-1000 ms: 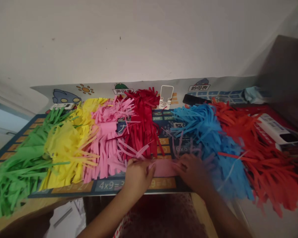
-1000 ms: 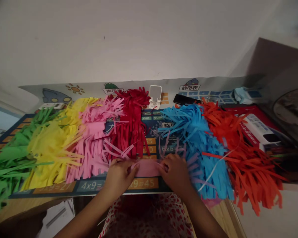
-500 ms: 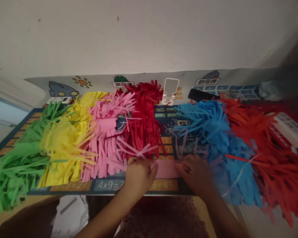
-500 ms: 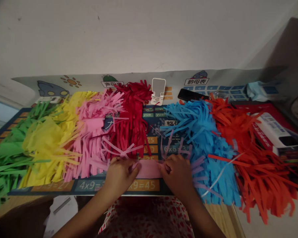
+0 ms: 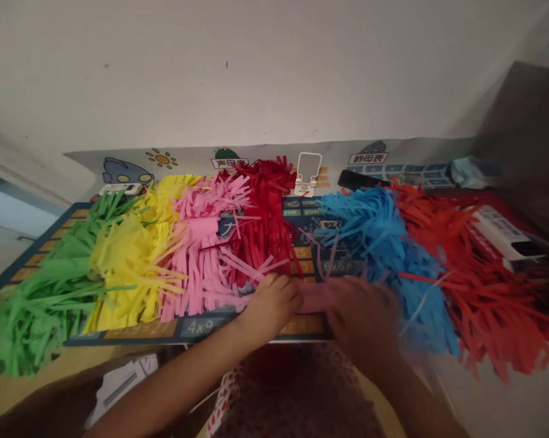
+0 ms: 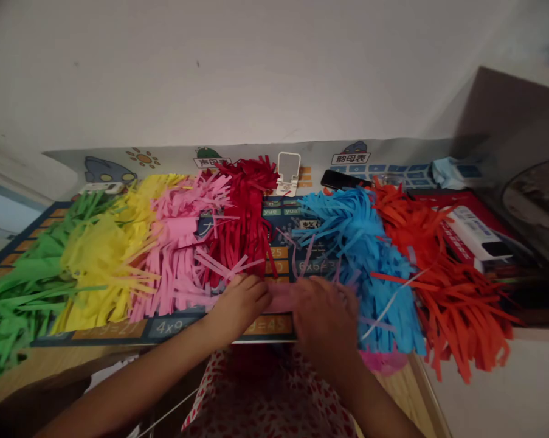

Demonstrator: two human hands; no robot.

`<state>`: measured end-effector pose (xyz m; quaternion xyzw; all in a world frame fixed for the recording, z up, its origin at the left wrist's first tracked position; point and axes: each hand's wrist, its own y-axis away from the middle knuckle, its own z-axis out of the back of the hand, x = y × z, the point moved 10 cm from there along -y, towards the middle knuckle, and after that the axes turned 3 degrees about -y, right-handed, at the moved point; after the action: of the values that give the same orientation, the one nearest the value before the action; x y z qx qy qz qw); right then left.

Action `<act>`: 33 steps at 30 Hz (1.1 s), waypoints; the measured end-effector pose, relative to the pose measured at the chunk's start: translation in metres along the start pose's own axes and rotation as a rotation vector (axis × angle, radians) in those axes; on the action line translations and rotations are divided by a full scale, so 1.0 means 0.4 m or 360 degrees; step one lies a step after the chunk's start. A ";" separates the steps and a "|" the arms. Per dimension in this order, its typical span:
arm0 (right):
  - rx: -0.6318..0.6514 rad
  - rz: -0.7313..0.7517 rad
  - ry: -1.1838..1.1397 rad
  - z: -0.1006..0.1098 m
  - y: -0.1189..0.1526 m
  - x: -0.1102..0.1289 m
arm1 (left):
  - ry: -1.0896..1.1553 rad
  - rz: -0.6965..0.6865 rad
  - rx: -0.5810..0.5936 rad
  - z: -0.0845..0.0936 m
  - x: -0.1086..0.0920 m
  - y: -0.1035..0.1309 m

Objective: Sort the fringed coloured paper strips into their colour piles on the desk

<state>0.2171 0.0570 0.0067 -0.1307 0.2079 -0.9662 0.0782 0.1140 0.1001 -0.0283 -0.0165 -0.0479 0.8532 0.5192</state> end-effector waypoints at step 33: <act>0.0617 -0.0208 -0.0590 -0.194 -0.058 -0.146 | 0.0474 0.0587 -0.0033 -0.023 0.178 0.059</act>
<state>0.2483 0.1194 -0.0646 -0.3011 -0.0076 -0.9506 0.0758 0.0610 0.1529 -0.0384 -0.1560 0.0242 0.9212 0.3557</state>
